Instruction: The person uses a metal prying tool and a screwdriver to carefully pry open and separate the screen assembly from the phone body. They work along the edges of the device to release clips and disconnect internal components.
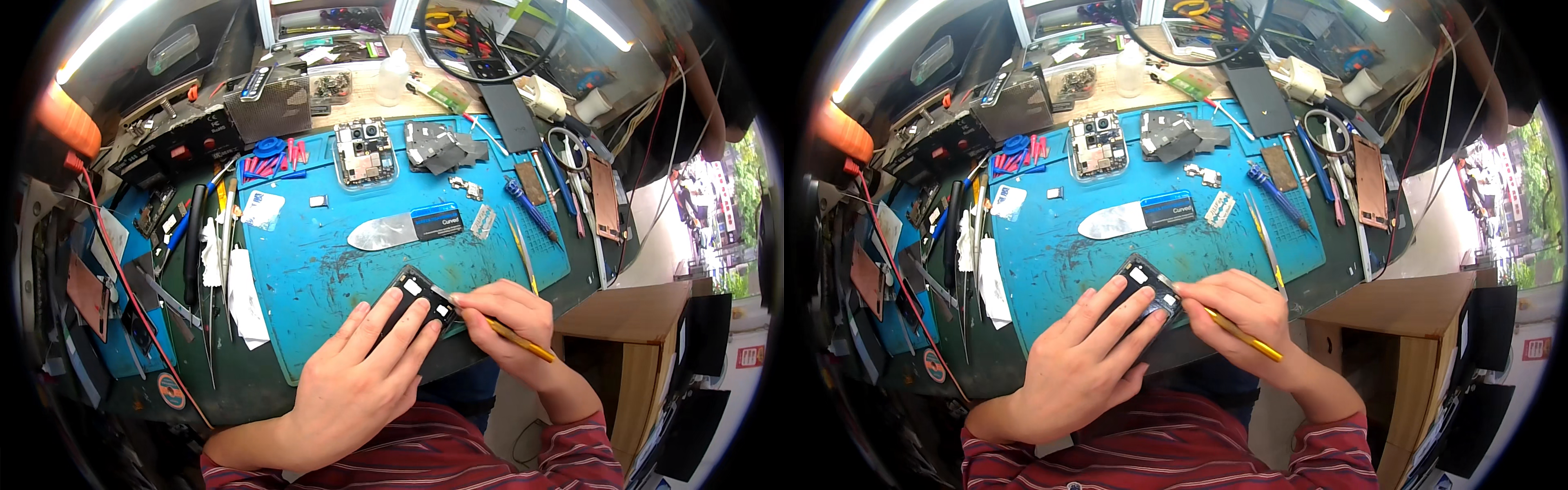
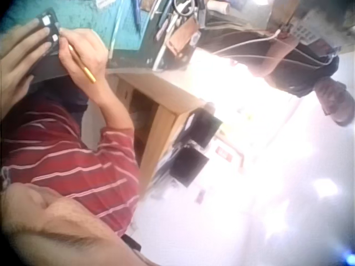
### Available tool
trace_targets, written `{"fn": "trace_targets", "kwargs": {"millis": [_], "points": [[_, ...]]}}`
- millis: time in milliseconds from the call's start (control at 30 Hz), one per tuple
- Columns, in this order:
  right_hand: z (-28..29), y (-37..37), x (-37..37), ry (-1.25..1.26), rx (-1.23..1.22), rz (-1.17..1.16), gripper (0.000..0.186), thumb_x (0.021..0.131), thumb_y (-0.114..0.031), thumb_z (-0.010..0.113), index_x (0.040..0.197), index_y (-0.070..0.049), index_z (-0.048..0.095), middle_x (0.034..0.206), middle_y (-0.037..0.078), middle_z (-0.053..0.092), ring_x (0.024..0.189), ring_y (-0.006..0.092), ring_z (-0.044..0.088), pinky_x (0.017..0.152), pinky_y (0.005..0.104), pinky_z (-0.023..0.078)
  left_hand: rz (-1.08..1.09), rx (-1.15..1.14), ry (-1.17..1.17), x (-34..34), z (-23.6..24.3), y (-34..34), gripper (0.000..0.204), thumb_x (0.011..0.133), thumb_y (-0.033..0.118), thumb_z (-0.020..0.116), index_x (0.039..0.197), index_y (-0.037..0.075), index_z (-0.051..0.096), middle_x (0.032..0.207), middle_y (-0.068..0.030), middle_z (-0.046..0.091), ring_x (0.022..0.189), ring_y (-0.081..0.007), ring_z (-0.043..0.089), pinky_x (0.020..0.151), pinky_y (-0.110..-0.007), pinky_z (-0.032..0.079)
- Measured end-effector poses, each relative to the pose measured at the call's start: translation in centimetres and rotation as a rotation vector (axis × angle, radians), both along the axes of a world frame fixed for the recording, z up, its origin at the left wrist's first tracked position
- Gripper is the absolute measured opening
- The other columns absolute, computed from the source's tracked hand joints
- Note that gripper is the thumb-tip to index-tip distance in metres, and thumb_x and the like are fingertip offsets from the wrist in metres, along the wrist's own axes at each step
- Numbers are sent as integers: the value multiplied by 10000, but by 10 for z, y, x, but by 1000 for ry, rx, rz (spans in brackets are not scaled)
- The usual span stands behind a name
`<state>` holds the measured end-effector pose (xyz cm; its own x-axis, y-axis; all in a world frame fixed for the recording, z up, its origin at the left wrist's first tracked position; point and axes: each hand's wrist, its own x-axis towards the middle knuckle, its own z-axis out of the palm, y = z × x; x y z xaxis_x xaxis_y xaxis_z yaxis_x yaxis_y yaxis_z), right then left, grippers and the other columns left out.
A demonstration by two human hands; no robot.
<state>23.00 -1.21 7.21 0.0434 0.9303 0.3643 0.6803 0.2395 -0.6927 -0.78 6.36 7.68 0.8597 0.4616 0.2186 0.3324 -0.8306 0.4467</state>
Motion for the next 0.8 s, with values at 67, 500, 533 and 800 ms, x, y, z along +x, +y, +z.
{"fn": "trace_targets", "kwargs": {"millis": [67,500,533,800], "points": [[2,-8,3,-17,-24,-1,273,851,77,801,1114,6,813,902,128,777,775,263,751,689,339,591,0,2,3,-1,0,1,689,765,194,862,1433,130,708,1540,-97,620,1468,-359,564,1136,-520,551],[-4,-9,-9,62,-1,-69,224,893,69,784,1113,28,799,912,140,781,763,257,747,672,347,579,-3,19,21,1,1,0,684,768,198,856,1435,145,711,1547,-95,617,1463,-354,563,1135,-522,552],[-4,0,-12,85,12,-64,224,896,69,781,1116,27,801,906,140,780,758,258,746,676,352,577,-3,22,25,1,1,0,683,768,198,855,1434,145,711,1547,-95,617,1462,-353,563,1135,-522,552],[-10,0,-18,127,-1,-105,235,914,39,790,1145,4,813,944,135,800,812,258,771,727,343,594,-9,27,42,1,2,0,688,774,206,857,1443,157,706,1552,-97,611,1474,-359,553,1142,-529,548]]}}
